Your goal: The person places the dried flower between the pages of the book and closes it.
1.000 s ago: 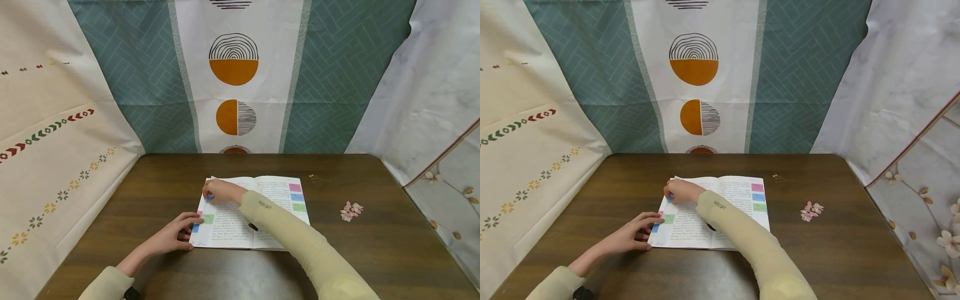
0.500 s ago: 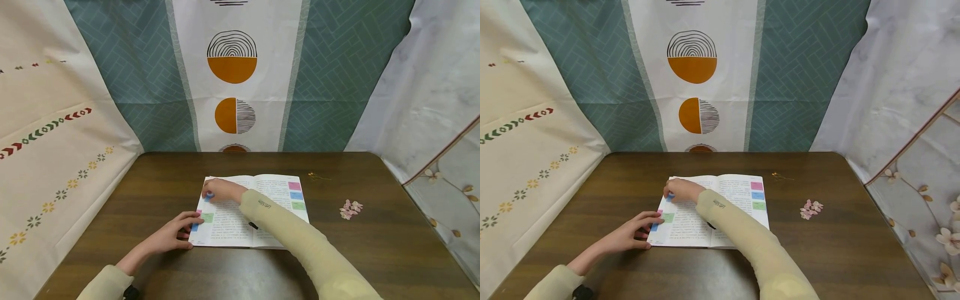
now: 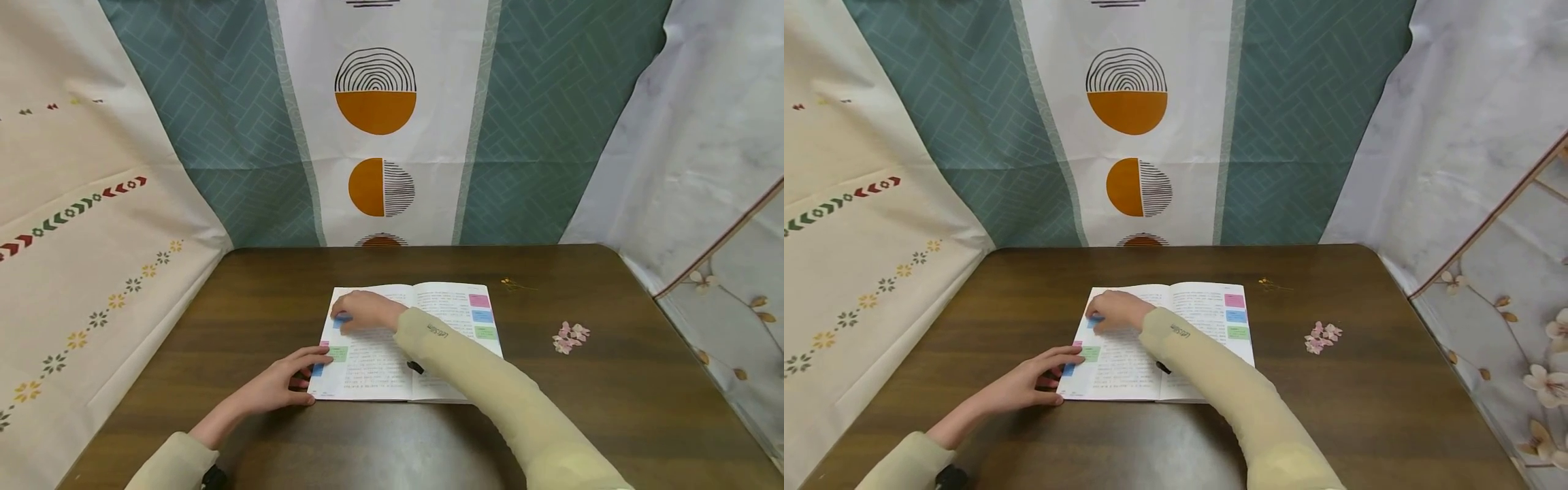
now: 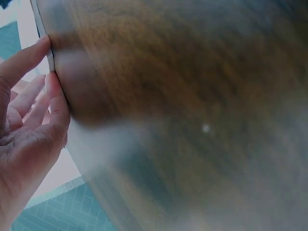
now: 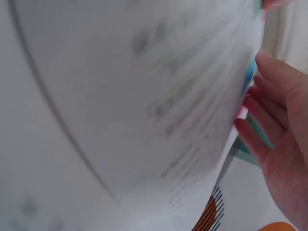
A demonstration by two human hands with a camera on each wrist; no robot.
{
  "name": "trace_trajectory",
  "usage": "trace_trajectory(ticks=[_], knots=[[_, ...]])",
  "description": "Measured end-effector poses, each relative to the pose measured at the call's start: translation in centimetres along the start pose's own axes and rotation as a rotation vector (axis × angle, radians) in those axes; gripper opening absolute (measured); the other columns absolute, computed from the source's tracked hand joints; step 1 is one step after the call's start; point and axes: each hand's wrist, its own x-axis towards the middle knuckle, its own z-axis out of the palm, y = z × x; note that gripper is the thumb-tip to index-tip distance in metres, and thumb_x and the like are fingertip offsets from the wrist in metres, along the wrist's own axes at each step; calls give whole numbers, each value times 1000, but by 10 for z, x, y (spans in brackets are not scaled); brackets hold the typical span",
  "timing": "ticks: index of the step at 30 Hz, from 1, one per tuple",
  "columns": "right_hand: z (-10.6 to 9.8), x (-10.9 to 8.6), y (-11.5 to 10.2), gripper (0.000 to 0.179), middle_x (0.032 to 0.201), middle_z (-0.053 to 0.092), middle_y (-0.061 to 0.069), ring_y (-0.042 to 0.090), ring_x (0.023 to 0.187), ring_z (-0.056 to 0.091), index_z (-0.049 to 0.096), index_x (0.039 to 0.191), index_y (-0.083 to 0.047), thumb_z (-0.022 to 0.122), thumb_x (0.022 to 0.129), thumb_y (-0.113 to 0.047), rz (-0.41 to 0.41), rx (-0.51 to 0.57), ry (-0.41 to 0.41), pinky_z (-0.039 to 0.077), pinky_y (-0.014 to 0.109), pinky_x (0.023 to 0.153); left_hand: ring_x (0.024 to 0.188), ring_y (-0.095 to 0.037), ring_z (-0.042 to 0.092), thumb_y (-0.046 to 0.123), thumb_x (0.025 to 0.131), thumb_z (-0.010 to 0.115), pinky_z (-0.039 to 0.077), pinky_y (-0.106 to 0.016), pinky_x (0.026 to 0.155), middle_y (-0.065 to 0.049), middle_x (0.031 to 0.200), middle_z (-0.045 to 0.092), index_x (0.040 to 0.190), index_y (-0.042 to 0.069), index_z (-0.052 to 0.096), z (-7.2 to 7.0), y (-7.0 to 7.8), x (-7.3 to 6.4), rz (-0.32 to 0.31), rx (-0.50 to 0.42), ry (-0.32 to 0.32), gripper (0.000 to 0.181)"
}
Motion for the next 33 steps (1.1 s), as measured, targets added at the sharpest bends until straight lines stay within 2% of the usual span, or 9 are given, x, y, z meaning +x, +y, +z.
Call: trace_trajectory(ticks=[5,11,18,24,33], knots=[[-13,-22,4,42,138,62,-2,12,131,56,62,135,-16,64,97,-33,33,78,3,42,29,112,99,-11,52,18,85,77,55,-24,83,-18,157,33,142,8,51,0,-1,2,16,15,7,63],[-30,-63,13,44,141,61,-2,17,135,52,60,137,-16,62,97,-35,65,154,53,39,37,115,99,-9,51,23,86,77,54,-20,84,-14,157,34,142,13,51,1,-1,4,-25,26,-5,63],[-46,-127,22,43,136,64,0,19,129,58,62,134,-16,66,95,-33,113,173,175,45,40,110,98,-9,52,22,85,78,54,-21,84,-16,156,35,142,12,52,4,0,3,-33,25,-3,63],[-55,-184,38,42,131,66,2,21,122,62,63,132,-14,69,93,-29,177,148,297,51,40,101,98,-9,52,22,85,78,55,-22,84,-16,156,35,142,12,51,3,1,3,-29,10,5,63],[-48,-256,69,38,125,69,4,24,116,65,65,127,-12,71,92,-26,263,149,439,53,44,97,97,-8,52,23,86,77,55,-22,82,-16,155,35,142,13,51,0,-1,6,-14,-16,-4,63]])
